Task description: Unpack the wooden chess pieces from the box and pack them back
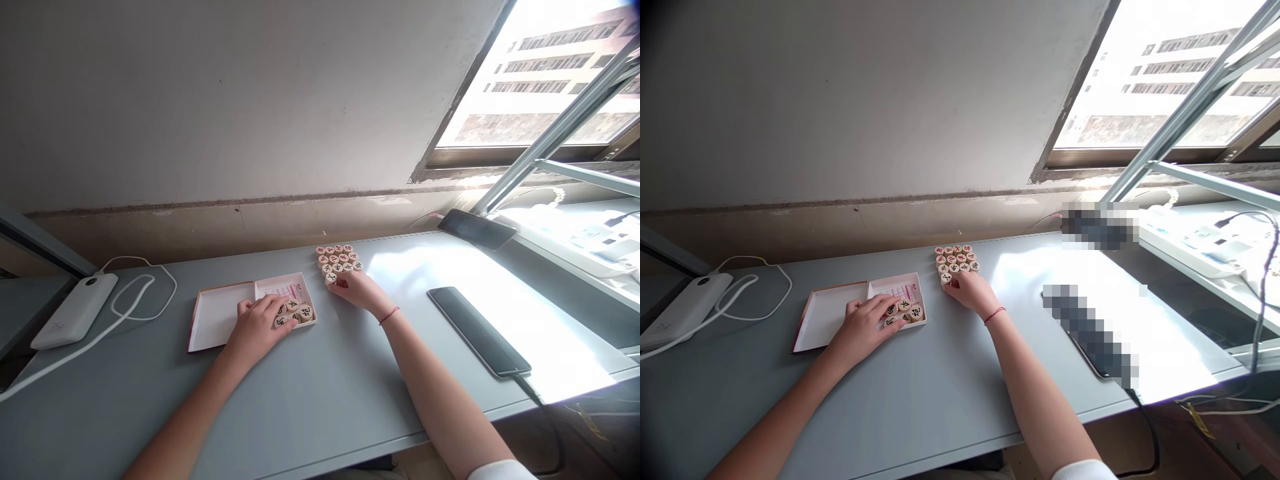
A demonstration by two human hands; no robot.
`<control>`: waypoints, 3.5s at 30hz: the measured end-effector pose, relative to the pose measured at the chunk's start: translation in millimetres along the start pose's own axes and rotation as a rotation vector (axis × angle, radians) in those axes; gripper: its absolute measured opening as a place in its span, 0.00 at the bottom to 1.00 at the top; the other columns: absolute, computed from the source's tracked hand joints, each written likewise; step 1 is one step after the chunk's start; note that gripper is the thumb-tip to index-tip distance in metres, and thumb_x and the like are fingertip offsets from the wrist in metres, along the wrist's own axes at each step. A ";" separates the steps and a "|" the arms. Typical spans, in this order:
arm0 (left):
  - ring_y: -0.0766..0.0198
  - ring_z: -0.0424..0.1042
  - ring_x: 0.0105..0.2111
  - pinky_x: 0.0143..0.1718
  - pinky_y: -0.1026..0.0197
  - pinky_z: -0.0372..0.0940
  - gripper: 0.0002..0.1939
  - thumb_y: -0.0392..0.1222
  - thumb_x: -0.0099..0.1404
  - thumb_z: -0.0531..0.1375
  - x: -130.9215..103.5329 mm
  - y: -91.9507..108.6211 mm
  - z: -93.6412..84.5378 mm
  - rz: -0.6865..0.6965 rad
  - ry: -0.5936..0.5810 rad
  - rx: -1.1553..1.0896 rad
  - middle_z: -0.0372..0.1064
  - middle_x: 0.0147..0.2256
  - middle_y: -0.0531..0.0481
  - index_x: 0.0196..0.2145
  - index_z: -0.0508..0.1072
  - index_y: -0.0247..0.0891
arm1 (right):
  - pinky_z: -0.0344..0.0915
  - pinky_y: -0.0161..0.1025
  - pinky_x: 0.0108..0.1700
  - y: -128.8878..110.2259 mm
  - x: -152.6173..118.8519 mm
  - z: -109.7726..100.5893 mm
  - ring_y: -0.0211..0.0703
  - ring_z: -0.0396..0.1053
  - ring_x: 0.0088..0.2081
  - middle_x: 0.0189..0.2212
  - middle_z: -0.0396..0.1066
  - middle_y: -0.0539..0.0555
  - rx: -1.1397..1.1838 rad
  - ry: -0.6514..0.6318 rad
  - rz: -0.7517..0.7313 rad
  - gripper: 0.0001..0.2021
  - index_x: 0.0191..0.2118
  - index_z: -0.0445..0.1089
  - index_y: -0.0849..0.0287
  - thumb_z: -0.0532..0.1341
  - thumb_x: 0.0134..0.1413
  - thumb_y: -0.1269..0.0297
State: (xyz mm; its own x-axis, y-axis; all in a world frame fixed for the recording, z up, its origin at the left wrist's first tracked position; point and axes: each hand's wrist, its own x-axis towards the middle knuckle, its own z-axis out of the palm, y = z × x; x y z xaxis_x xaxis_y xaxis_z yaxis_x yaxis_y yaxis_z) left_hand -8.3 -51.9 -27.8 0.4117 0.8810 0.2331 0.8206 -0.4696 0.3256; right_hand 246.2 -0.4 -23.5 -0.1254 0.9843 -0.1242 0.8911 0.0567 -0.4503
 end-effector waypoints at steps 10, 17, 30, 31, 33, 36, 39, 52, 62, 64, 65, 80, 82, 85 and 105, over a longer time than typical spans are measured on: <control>0.61 0.72 0.43 0.46 0.56 0.60 0.13 0.37 0.68 0.49 4.6 -2.8 -0.1 -0.010 0.162 -0.165 0.73 0.44 0.48 0.45 0.70 0.43 | 0.45 0.35 0.24 -23.4 -13.7 -12.1 0.34 0.47 0.22 0.18 0.53 0.47 0.135 -0.047 -0.126 0.18 0.20 0.49 0.57 0.55 0.53 0.55; 0.65 0.73 0.33 0.37 0.62 0.69 0.10 0.39 0.64 0.54 5.1 5.0 -16.2 -0.039 0.055 -0.385 0.72 0.42 0.50 0.42 0.72 0.43 | 0.47 0.34 0.24 -39.5 -23.0 -16.2 0.34 0.49 0.23 0.20 0.56 0.47 0.262 -0.053 -0.253 0.16 0.22 0.55 0.57 0.54 0.55 0.54; 0.65 0.72 0.34 0.41 0.60 0.69 0.10 0.41 0.66 0.55 4.9 14.5 -20.6 0.028 0.155 -0.396 0.70 0.42 0.50 0.44 0.71 0.45 | 0.55 0.33 0.28 -54.8 -30.5 -12.7 0.34 0.59 0.25 0.30 0.68 0.50 0.387 -0.200 -0.396 0.14 0.38 0.70 0.57 0.58 0.54 0.52; 0.66 0.72 0.34 0.41 0.60 0.69 0.10 0.42 0.66 0.55 4.7 16.4 -20.1 0.022 0.166 -0.414 0.70 0.42 0.50 0.44 0.71 0.45 | 0.55 0.33 0.28 -57.5 -31.3 -12.2 0.34 0.59 0.25 0.30 0.69 0.50 0.410 -0.242 -0.430 0.13 0.38 0.71 0.57 0.57 0.55 0.54; 0.65 0.71 0.35 0.41 0.60 0.69 0.11 0.42 0.66 0.54 4.1 18.3 -18.2 0.013 0.169 -0.414 0.69 0.43 0.50 0.45 0.70 0.45 | 0.55 0.33 0.28 -57.4 -31.1 -14.1 0.34 0.59 0.26 0.28 0.69 0.50 0.428 -0.290 -0.470 0.12 0.36 0.71 0.57 0.55 0.57 0.56; 0.61 0.70 0.41 0.45 0.58 0.67 0.13 0.44 0.66 0.54 3.1 14.4 -13.8 -0.003 0.142 -0.293 0.70 0.44 0.49 0.48 0.69 0.45 | 0.55 0.33 0.29 -36.9 -25.7 -24.7 0.36 0.60 0.27 0.27 0.68 0.50 0.396 -0.269 -0.390 0.14 0.33 0.70 0.59 0.55 0.57 0.53; 0.56 0.68 0.44 0.46 0.54 0.65 0.12 0.48 0.65 0.56 1.4 4.1 -8.3 0.006 0.107 -0.096 0.71 0.42 0.48 0.44 0.73 0.45 | 0.54 0.34 0.28 1.5 -17.8 -37.5 0.36 0.59 0.26 0.25 0.66 0.49 0.372 -0.247 -0.167 0.18 0.30 0.69 0.59 0.55 0.55 0.48; 0.52 0.63 0.45 0.41 0.53 0.61 0.12 0.52 0.64 0.55 -3.7 -3.1 -3.6 -0.016 -0.023 0.038 0.71 0.43 0.48 0.35 0.75 0.45 | 0.49 0.35 0.26 34.9 -3.5 -28.3 0.35 0.53 0.23 0.20 0.60 0.47 0.295 -0.174 0.106 0.21 0.22 0.61 0.58 0.58 0.49 0.44; 0.56 0.68 0.42 0.45 0.51 0.56 0.07 0.47 0.65 0.55 1.8 8.5 -18.2 -0.124 -0.172 -0.114 0.74 0.39 0.53 0.35 0.70 0.43 | 0.48 0.34 0.24 19.1 -7.9 -31.1 0.34 0.53 0.23 0.20 0.60 0.48 0.265 -0.185 0.013 0.22 0.23 0.64 0.59 0.55 0.52 0.44; 0.59 0.69 0.41 0.45 0.53 0.57 0.06 0.45 0.65 0.55 2.8 9.2 -18.8 -0.111 -0.104 -0.180 0.73 0.38 0.53 0.37 0.70 0.44 | 0.50 0.33 0.24 4.5 -12.1 -31.7 0.34 0.55 0.23 0.22 0.62 0.48 0.333 -0.205 -0.109 0.21 0.25 0.65 0.59 0.56 0.53 0.45; 0.60 0.69 0.39 0.45 0.54 0.58 0.07 0.45 0.65 0.55 3.2 9.9 -18.9 -0.110 -0.053 -0.230 0.73 0.37 0.53 0.37 0.70 0.44 | 0.52 0.33 0.25 -4.7 -14.7 -31.0 0.34 0.57 0.24 0.24 0.65 0.49 0.365 -0.217 -0.177 0.19 0.28 0.67 0.59 0.57 0.53 0.45; 0.63 0.72 0.37 0.40 0.62 0.67 0.14 0.53 0.65 0.55 3.0 21.8 -8.7 -0.242 0.040 -0.727 0.72 0.38 0.50 0.40 0.71 0.41 | 0.63 0.34 0.31 -23.8 -19.1 -23.9 0.38 0.69 0.31 0.31 0.73 0.52 0.587 -0.119 -0.264 0.12 0.38 0.68 0.58 0.60 0.53 0.55; 0.63 0.71 0.36 0.39 0.62 0.66 0.14 0.53 0.66 0.54 3.0 22.8 -12.3 -0.231 0.045 -0.674 0.73 0.38 0.50 0.39 0.72 0.41 | 0.61 0.34 0.29 -5.1 -15.4 -33.0 0.38 0.68 0.29 0.31 0.73 0.52 0.524 -0.040 -0.079 0.11 0.37 0.66 0.57 0.59 0.53 0.55; 0.64 0.71 0.35 0.38 0.63 0.66 0.13 0.51 0.66 0.53 3.6 24.0 -15.9 -0.219 0.044 -0.630 0.73 0.38 0.51 0.38 0.72 0.42 | 0.60 0.33 0.27 14.1 -11.6 -38.3 0.38 0.67 0.29 0.30 0.73 0.52 0.382 -0.011 0.073 0.10 0.34 0.65 0.57 0.58 0.53 0.56; 0.58 0.70 0.46 0.43 0.57 0.60 0.13 0.37 0.68 0.50 14.4 8.9 2.7 0.074 0.105 0.056 0.74 0.45 0.48 0.45 0.73 0.43 | 0.59 0.33 0.28 -35.5 -18.5 -5.7 0.38 0.67 0.27 0.29 0.73 0.50 0.326 -0.175 -0.204 0.15 0.48 0.68 0.52 0.50 0.61 0.59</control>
State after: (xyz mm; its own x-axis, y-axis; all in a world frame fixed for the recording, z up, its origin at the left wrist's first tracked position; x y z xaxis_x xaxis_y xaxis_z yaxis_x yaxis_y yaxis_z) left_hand 6.0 -43.2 -24.0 0.4304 0.8321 0.3498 0.8117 -0.5263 0.2533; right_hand 219.3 -19.7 -0.2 -0.3822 0.9135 -0.1392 0.6595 0.1642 -0.7336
